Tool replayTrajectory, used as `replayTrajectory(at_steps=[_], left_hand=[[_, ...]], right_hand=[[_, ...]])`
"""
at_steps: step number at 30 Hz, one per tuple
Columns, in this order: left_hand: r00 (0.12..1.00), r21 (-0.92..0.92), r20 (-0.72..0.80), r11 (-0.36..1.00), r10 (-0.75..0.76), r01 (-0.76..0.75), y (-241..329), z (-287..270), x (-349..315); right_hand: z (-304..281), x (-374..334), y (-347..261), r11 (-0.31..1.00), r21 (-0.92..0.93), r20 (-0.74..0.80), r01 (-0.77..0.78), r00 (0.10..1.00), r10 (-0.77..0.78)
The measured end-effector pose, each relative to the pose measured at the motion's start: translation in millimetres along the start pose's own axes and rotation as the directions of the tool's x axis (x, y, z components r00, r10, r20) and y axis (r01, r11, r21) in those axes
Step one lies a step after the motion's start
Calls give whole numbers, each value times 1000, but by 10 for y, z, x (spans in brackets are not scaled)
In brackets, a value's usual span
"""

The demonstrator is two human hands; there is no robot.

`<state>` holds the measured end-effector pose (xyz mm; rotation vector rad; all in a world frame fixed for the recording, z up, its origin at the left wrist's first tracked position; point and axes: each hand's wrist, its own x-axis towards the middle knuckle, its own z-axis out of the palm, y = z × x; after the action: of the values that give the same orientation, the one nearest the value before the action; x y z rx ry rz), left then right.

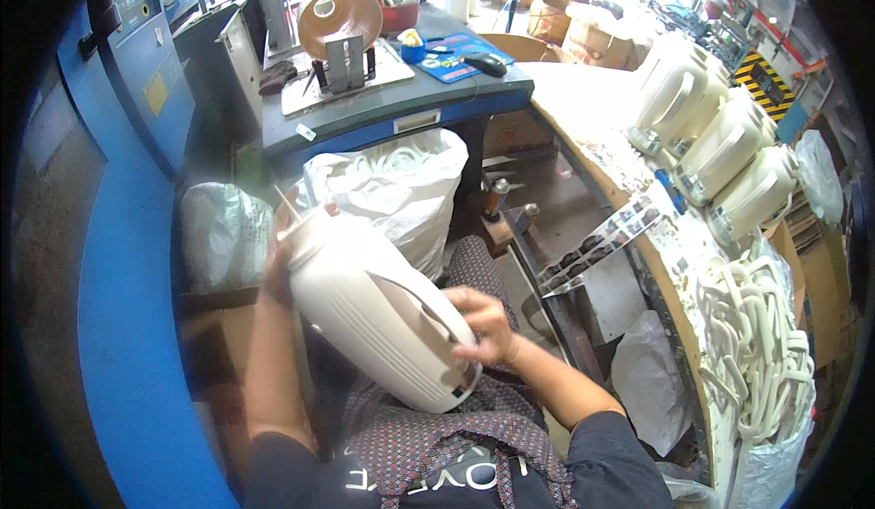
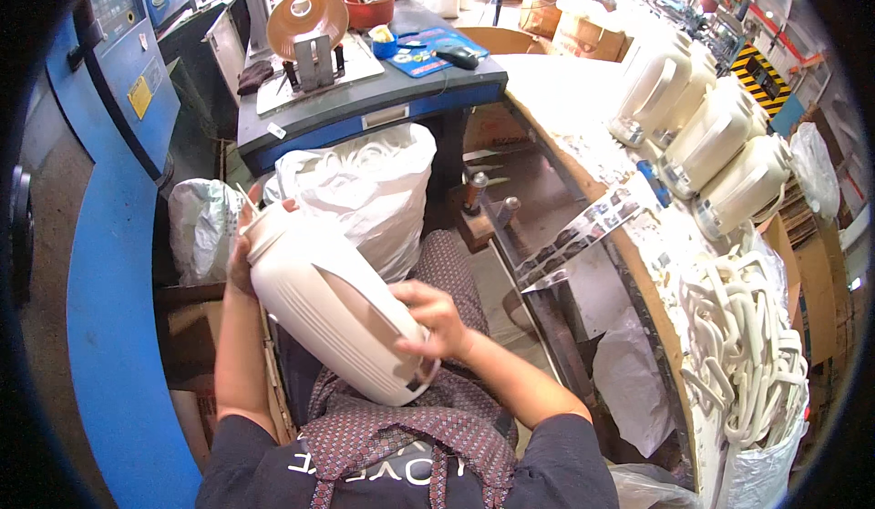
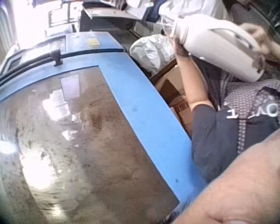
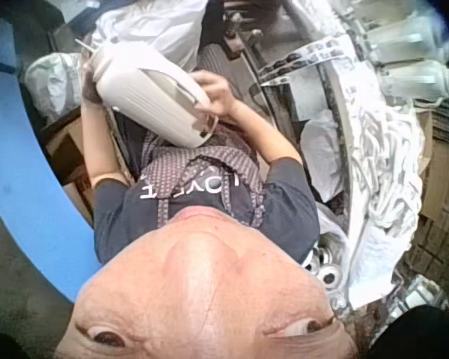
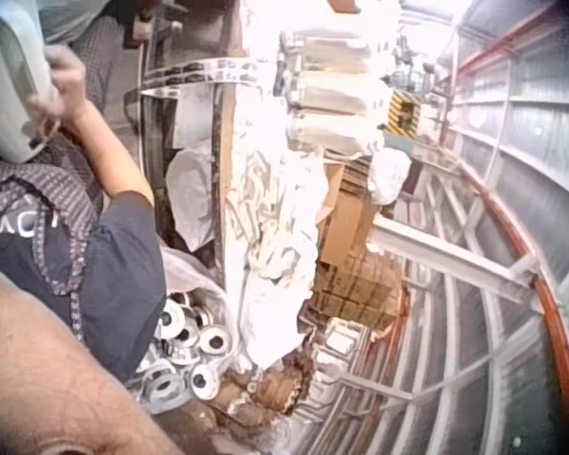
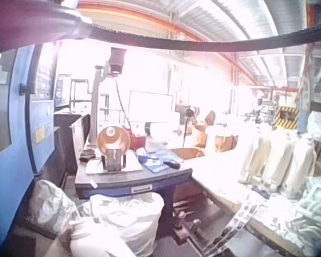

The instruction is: The person assembles components of white electric kettles by hand, attaching base rings and internal heating elements before applying stickers to the exterior and sorting parts into bags and boxes.

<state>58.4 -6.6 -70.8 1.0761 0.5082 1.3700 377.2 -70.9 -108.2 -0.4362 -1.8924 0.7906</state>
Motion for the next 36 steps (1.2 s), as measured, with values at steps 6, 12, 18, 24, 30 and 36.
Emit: replayTrajectory(at_steps=[6, 12, 18, 24, 30, 36], left_hand=[[924, 396, 380, 909, -35, -128, 285, 835, 430], [816, 194, 535, 972, -218, 132, 27, 701, 397], [728, 104, 621, 951, -290, 290, -22, 795, 332], [712, 333, 690, 931, -130, -153, 666, 1010, 559], [896, 549, 408, 737, 175, -394, 179, 947, 247], [972, 657, -212, 751, 101, 65, -585, 440, -197]], right_hand=[[-108, 1564, -755, 903, -427, 40, -52, 996, 76], [16, 1313, -654, 793, -511, 243, 330, 941, -235], [50, 1141, -625, 850, -445, 273, 281, 947, -169], [-190, 1608, -933, 838, -405, 303, 366, 918, -255], [-184, 1659, -689, 825, -471, 449, 311, 890, -79], [-1550, 2060, -322, 82, -991, 60, 110, 885, -461]])
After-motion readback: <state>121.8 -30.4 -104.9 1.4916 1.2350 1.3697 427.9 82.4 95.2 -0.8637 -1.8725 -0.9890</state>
